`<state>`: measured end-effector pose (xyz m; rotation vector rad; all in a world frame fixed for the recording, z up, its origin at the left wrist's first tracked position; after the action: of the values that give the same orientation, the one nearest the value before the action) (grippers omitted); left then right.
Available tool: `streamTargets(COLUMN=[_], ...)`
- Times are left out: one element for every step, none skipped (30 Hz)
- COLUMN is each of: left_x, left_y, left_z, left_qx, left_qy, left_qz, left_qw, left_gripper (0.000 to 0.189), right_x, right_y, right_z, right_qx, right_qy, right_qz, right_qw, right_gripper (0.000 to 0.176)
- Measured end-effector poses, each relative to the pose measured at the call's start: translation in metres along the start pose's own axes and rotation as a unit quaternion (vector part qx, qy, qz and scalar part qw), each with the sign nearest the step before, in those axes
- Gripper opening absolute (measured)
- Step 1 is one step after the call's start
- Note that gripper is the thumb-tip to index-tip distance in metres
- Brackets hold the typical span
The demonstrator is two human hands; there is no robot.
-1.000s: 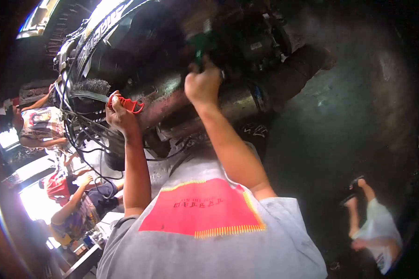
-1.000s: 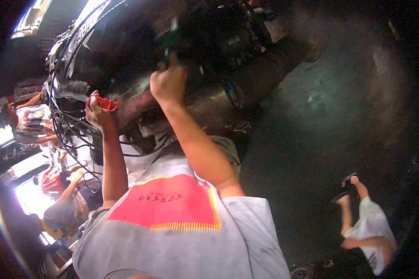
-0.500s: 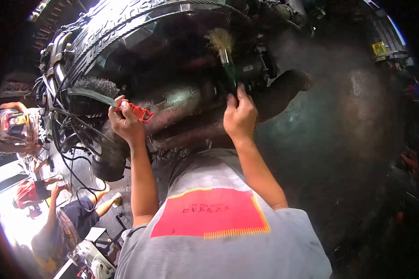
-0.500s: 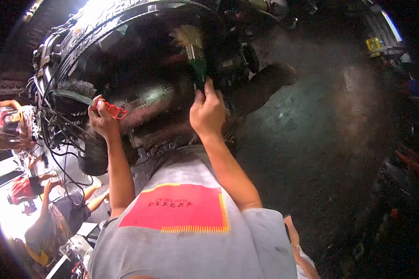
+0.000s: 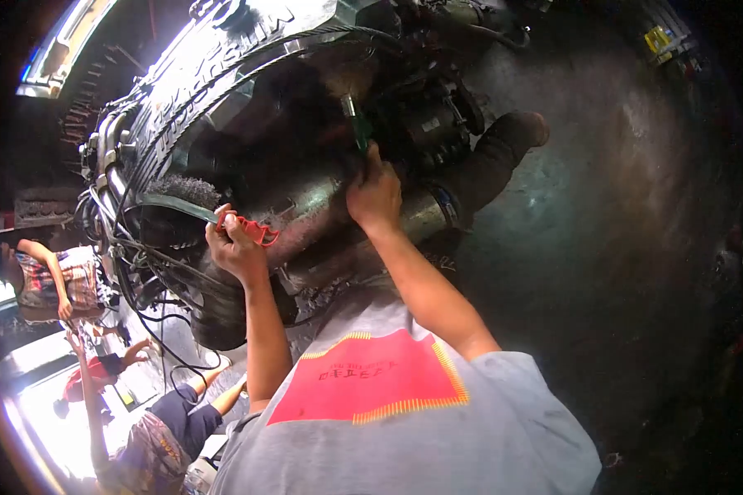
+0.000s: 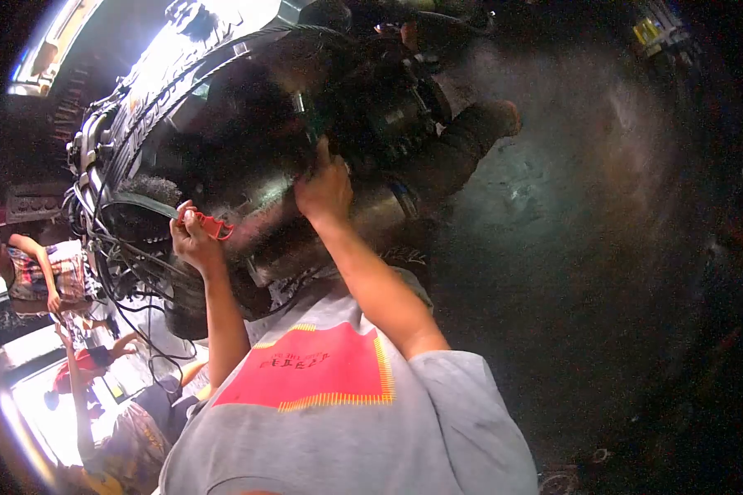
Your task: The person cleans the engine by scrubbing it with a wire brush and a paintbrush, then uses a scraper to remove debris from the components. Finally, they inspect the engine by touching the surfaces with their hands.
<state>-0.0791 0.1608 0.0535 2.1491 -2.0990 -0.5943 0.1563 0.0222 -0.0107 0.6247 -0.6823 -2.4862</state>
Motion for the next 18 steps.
streamTargets(left_x=[0.001, 0.001, 0.000, -0.001, 0.000, 0.001, 0.001, 0.001, 0.001, 0.003, 0.002, 0.002, 0.001, -0.001, -0.002, -0.002, -0.001, -0.001], left_y=[0.001, 0.000, 0.000, -0.001, -0.001, 0.000, 0.000, -0.002, -0.003, -0.002, -0.002, -0.001, 0.000, -0.001, -0.002, -0.002, -0.001, -0.001], left_z=[-0.006, -0.010, -0.003, -0.003, -0.001, 0.000, -0.002, -0.003, -0.007, -0.010, -0.007, -0.005, -0.003, -0.002, -0.003, -0.002, -0.001, -0.002], left_qx=[-0.020, -0.036, -0.031, -0.031, -0.015, -0.001, -0.005, -0.006, -0.020, -0.038, -0.020, -0.021, -0.026, -0.029, -0.032, -0.029, -0.027, -0.031], left_qy=[-0.017, -0.033, 0.001, 0.003, 0.008, 0.014, 0.012, 0.014, 0.002, -0.010, 0.002, 0.001, -0.004, -0.011, -0.012, -0.006, 0.002, 0.006], left_qz=[-0.007, -0.017, -0.020, -0.020, -0.016, -0.011, -0.009, -0.009, -0.014, -0.018, -0.016, -0.017, -0.019, -0.020, -0.019, -0.016, -0.012, -0.010], left_qw=[1.000, 0.999, 0.999, 0.999, 1.000, 1.000, 1.000, 1.000, 1.000, 0.999, 1.000, 1.000, 0.999, 0.999, 0.999, 0.999, 1.000, 0.999], left_gripper=[0.020, 0.020, 0.020, 0.020, 0.019, 0.019, 0.019, 0.019, 0.019, 0.019, 0.019, 0.019, 0.019, 0.019, 0.019, 0.019, 0.019, 0.019], right_x=[0.001, -0.003, -0.014, -0.024, -0.027, -0.024, -0.020, -0.020, -0.021, -0.019, -0.023, -0.027, -0.028, -0.032, -0.033, -0.031, -0.025, -0.021], right_y=[-0.001, -0.002, 0.008, 0.030, 0.042, 0.035, 0.031, 0.029, 0.030, 0.032, 0.033, 0.039, 0.050, 0.054, 0.060, 0.064, 0.048, 0.036], right_z=[-0.003, -0.007, -0.001, 0.006, 0.006, 0.000, 0.001, 0.004, 0.007, 0.005, 0.003, 0.006, 0.004, 0.008, 0.009, 0.010, 0.006, 0.002], right_qx=[-0.053, -0.105, -0.104, -0.124, -0.142, -0.141, -0.091, -0.041, -0.036, -0.036, -0.052, -0.068, -0.060, -0.062, -0.021, 0.021, 0.041, 0.042], right_qy=[-0.025, -0.045, -0.041, -0.052, -0.066, -0.072, -0.021, 0.036, 0.060, 0.058, 0.068, 0.079, 0.053, 0.052, 0.045, 0.036, 0.033, 0.030], right_qz=[-0.007, -0.013, -0.016, -0.060, -0.099, -0.094, -0.109, -0.126, -0.132, -0.129, -0.100, -0.073, -0.043, -0.046, -0.077, -0.105, -0.091, -0.087], right_qw=[0.998, 0.993, 0.994, 0.989, 0.983, 0.983, 0.990, 0.990, 0.989, 0.989, 0.991, 0.992, 0.996, 0.996, 0.996, 0.994, 0.994, 0.995], right_gripper=[0.051, 0.056, 0.056, 0.051, 0.046, 0.046, 0.041, 0.037, 0.035, 0.035, 0.037, 0.039, 0.042, 0.042, 0.040, 0.038, 0.045, 0.045])
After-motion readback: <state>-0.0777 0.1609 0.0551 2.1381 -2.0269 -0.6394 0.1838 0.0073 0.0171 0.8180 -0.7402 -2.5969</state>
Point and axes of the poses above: each hand's wrist, its own x-axis away from the middle knuckle, its own y-axis out of the back of the hand, z = x × y, the point moved 9 cm from there along -x, towards the middle knuckle, and after that the axes turned 12 degrees about y, right-handed, at the moved point
